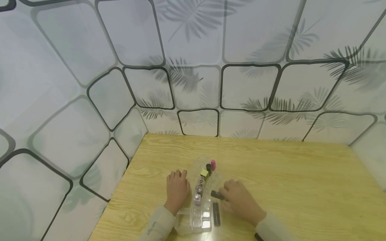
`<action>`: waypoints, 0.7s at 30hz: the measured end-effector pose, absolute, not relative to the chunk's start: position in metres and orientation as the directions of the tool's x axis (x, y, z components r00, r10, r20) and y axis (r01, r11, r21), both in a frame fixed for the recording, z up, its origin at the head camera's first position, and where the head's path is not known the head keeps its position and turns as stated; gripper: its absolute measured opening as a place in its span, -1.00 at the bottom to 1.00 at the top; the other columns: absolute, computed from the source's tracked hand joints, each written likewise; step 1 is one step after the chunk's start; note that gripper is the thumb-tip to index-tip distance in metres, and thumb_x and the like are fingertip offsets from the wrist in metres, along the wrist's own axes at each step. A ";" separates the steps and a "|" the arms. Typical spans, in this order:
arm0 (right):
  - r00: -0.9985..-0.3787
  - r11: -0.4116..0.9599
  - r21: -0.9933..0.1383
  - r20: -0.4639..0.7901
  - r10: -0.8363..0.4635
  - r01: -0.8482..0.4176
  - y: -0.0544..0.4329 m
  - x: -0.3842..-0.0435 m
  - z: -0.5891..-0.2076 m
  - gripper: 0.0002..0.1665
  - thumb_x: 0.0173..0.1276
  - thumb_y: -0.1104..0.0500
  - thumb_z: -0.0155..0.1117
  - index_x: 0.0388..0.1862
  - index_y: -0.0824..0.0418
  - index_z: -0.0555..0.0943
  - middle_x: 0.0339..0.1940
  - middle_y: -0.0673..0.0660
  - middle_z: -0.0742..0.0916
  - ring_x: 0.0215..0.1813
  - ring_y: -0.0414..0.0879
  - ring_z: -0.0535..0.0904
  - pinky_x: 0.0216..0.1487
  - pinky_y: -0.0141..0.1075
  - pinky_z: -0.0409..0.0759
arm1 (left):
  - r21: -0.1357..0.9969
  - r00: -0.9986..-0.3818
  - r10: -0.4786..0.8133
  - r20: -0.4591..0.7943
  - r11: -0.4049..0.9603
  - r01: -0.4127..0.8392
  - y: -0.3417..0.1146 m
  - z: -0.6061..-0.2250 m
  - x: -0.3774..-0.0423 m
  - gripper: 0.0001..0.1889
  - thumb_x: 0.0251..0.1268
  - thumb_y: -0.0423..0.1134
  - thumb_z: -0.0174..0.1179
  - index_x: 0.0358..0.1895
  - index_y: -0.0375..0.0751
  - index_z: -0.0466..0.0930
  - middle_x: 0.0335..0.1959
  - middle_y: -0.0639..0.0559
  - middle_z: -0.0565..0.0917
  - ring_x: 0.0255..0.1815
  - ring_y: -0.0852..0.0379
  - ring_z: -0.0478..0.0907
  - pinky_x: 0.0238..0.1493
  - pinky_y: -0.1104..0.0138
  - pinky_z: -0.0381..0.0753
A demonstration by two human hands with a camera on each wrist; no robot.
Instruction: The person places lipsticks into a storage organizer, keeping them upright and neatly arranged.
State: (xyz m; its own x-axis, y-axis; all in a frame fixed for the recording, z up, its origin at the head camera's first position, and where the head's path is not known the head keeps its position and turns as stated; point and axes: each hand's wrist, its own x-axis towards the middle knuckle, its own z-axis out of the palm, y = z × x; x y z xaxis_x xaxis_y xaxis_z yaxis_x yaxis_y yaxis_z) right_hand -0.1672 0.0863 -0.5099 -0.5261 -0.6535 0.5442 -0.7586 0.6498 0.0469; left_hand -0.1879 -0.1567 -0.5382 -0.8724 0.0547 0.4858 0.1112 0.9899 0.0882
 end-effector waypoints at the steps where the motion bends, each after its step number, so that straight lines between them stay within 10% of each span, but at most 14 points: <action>1: -0.516 0.642 0.042 0.556 -0.652 -0.766 0.084 -0.165 -0.508 -0.72 -0.11 0.01 0.37 -0.43 0.05 0.51 -0.50 -0.08 0.48 -0.40 -0.25 0.32 -0.32 -0.38 0.42 | 0.089 -0.871 0.055 0.489 0.990 0.113 -0.157 -0.538 -0.188 -0.75 0.01 -0.27 0.21 -0.17 -0.17 0.54 -0.43 -0.02 0.49 -0.37 0.05 0.36 -0.26 0.23 0.37; 9: -0.415 0.549 -0.005 0.659 -0.627 -0.836 0.066 -0.154 -0.493 -0.74 -0.18 0.08 0.35 -0.48 0.05 0.49 -0.53 -0.12 0.42 -0.46 -0.33 0.19 -0.41 -0.54 0.30 | 0.085 -0.855 0.064 0.514 0.988 0.125 -0.157 -0.540 -0.187 -0.74 -0.03 -0.29 0.23 -0.19 -0.17 0.54 -0.45 -0.02 0.49 -0.39 0.06 0.36 -0.29 0.24 0.36; 21: -0.421 0.509 -0.041 0.621 -0.661 -0.860 0.048 -0.142 -0.485 -0.64 -0.16 0.08 0.37 -0.31 0.07 0.54 -0.47 -0.13 0.51 -0.47 -0.35 0.29 -0.38 -0.54 0.36 | 0.097 -0.851 0.061 0.522 0.987 0.131 -0.157 -0.539 -0.188 -0.74 -0.04 -0.30 0.23 -0.19 -0.17 0.54 -0.45 -0.03 0.50 -0.38 0.05 0.36 -0.29 0.24 0.36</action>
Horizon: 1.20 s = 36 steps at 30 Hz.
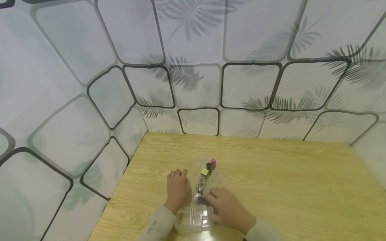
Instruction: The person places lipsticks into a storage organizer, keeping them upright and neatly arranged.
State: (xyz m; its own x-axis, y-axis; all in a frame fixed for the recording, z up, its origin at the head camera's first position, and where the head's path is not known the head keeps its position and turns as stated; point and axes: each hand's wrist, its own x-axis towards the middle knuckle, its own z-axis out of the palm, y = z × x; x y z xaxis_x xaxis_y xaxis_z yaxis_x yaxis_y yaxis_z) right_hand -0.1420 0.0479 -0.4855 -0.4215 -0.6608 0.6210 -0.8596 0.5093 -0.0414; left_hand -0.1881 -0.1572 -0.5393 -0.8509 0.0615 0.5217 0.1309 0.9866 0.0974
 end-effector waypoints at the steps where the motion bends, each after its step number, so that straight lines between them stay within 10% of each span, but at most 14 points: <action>1: -0.422 0.506 -0.045 0.618 -0.663 -0.862 0.047 -0.141 -0.486 -0.63 -0.15 0.08 0.37 -0.28 0.07 0.54 -0.45 -0.12 0.53 -0.46 -0.34 0.32 -0.36 -0.53 0.38 | 0.097 -0.852 0.061 0.520 0.987 0.130 -0.157 -0.539 -0.188 -0.74 -0.04 -0.29 0.23 -0.19 -0.17 0.53 -0.45 -0.03 0.49 -0.38 0.05 0.36 -0.29 0.23 0.36; 21: -0.605 0.480 -0.370 0.527 -0.597 -0.796 0.022 -0.136 -0.509 -0.66 0.03 0.21 0.35 -0.16 0.17 0.57 -0.29 -0.03 0.70 -0.29 -0.24 0.63 -0.19 -0.46 0.59 | 0.089 -0.868 0.056 0.493 0.989 0.114 -0.157 -0.536 -0.188 -0.72 -0.01 -0.29 0.22 -0.15 -0.16 0.54 -0.42 -0.03 0.51 -0.35 0.05 0.38 -0.23 0.23 0.39; 36: -0.621 0.468 -0.408 0.504 -0.600 -0.784 0.016 -0.133 -0.516 -0.68 0.07 0.22 0.36 -0.16 0.20 0.56 -0.36 -0.02 0.71 -0.35 -0.23 0.63 -0.25 -0.47 0.58 | 0.066 -0.845 0.071 0.530 0.990 0.124 -0.158 -0.539 -0.189 -0.72 -0.04 -0.28 0.24 -0.18 -0.16 0.54 -0.44 -0.03 0.52 -0.37 0.04 0.40 -0.25 0.22 0.43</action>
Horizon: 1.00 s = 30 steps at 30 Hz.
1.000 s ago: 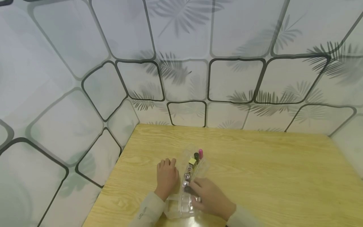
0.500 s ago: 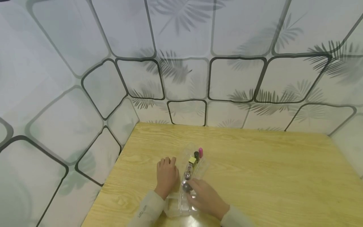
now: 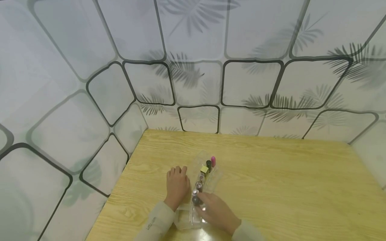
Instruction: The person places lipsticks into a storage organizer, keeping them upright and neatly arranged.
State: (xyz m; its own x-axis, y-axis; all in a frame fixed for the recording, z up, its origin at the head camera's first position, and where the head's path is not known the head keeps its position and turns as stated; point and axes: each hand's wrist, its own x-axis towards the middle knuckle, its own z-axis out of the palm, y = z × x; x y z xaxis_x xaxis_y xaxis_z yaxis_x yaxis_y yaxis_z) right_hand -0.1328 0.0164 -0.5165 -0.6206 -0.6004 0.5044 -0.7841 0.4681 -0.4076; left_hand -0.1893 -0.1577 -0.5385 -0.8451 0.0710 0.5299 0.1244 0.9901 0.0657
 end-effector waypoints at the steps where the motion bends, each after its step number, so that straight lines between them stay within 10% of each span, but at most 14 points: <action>1: -0.619 0.466 -0.408 0.508 -0.599 -0.786 0.016 -0.133 -0.517 -0.68 0.07 0.22 0.36 -0.16 0.20 0.56 -0.37 -0.02 0.71 -0.36 -0.23 0.63 -0.26 -0.47 0.57 | 0.065 -0.848 0.071 0.526 0.990 0.123 -0.158 -0.538 -0.189 -0.72 -0.04 -0.28 0.24 -0.17 -0.16 0.54 -0.43 -0.04 0.52 -0.36 0.04 0.41 -0.25 0.22 0.43; 30: -0.599 0.453 -0.391 0.535 -0.596 -0.801 0.017 -0.133 -0.537 -0.72 0.11 0.20 0.33 -0.17 0.15 0.53 -0.28 -0.03 0.71 -0.29 -0.23 0.63 -0.21 -0.44 0.59 | 0.082 -0.870 0.056 0.490 0.991 0.110 -0.156 -0.533 -0.187 -0.75 0.00 -0.28 0.21 -0.17 -0.17 0.53 -0.42 -0.04 0.51 -0.35 0.03 0.39 -0.23 0.22 0.41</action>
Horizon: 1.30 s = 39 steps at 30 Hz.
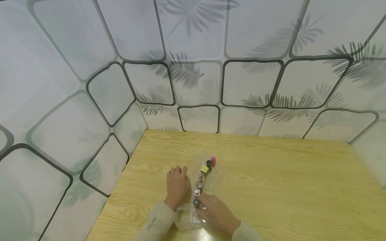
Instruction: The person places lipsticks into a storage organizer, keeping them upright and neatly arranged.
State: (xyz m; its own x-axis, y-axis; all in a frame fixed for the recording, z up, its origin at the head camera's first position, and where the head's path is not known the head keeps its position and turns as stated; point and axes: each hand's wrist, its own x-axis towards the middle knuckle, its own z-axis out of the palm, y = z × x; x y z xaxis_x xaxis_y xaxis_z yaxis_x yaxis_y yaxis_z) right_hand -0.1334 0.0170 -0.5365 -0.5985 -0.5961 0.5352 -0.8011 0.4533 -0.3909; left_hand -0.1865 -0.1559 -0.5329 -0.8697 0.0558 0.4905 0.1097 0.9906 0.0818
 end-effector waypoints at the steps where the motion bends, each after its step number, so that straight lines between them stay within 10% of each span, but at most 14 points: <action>1: -0.600 0.454 -0.392 0.533 -0.597 -0.800 0.018 -0.133 -0.537 -0.72 0.12 0.19 0.33 -0.16 0.15 0.53 -0.28 -0.03 0.71 -0.29 -0.23 0.63 -0.21 -0.44 0.59 | 0.082 -0.870 0.056 0.489 0.991 0.110 -0.156 -0.533 -0.187 -0.75 0.00 -0.28 0.21 -0.17 -0.17 0.53 -0.42 -0.04 0.51 -0.35 0.03 0.39 -0.23 0.22 0.42; 39: -0.661 0.634 -0.266 0.523 -0.538 -0.726 0.065 -0.139 -0.536 -0.69 -0.05 0.13 0.44 -0.29 0.17 0.60 -0.39 -0.02 0.70 -0.38 -0.23 0.59 -0.29 -0.37 0.58 | 0.104 -0.878 0.042 0.477 0.989 0.104 -0.156 -0.533 -0.187 -0.75 0.01 -0.28 0.21 -0.16 -0.17 0.54 -0.43 -0.03 0.49 -0.35 0.03 0.38 -0.23 0.21 0.40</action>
